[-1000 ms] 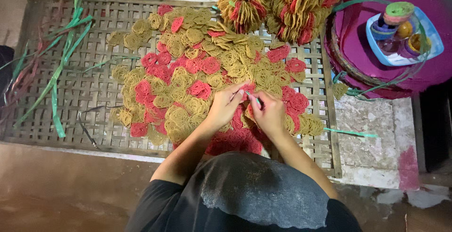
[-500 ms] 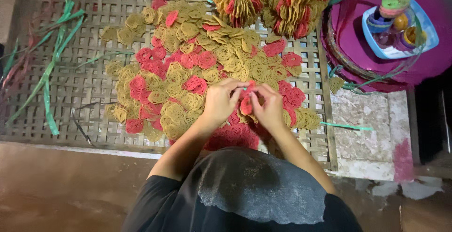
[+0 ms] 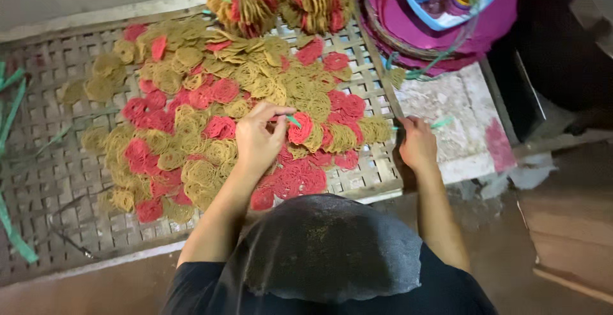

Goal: The person threads pre-made red and yellow coiled decorations onto a green plastic stick. They repeatedly pick up a coil, align it with the stick, and slide it down, building a vertical stack of decorations.

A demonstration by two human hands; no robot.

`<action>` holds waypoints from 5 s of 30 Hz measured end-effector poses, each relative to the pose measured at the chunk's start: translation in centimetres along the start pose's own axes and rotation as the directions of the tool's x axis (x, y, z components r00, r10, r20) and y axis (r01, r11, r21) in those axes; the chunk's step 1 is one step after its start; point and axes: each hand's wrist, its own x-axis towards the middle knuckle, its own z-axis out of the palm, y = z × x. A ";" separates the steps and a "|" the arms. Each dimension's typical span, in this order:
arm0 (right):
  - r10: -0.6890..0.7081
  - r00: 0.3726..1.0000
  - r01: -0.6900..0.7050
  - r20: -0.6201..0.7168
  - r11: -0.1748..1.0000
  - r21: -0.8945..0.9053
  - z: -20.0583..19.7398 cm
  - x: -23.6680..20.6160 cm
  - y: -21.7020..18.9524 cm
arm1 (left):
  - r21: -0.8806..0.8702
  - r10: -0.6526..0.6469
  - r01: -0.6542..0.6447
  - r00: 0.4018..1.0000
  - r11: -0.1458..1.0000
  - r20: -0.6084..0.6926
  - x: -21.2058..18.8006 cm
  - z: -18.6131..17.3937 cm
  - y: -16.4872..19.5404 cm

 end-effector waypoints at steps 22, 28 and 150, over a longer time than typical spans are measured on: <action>0.177 0.941 -0.056 -0.290 0.923 0.381 -4.2 -2.7 -1.0 | -0.198 0.146 -0.120 0.981 0.973 0.126 1.2 -1.4 3.8; 0.181 0.951 -0.111 -0.252 0.957 0.268 -2.3 -1.8 -1.5 | -0.206 -0.071 0.088 0.994 0.975 0.086 -4.4 -2.2 -3.7; -0.098 0.988 0.151 -0.115 0.705 0.693 -0.4 -0.4 -21.5 | -0.655 -0.328 0.597 0.802 0.462 0.499 -4.7 2.4 -12.0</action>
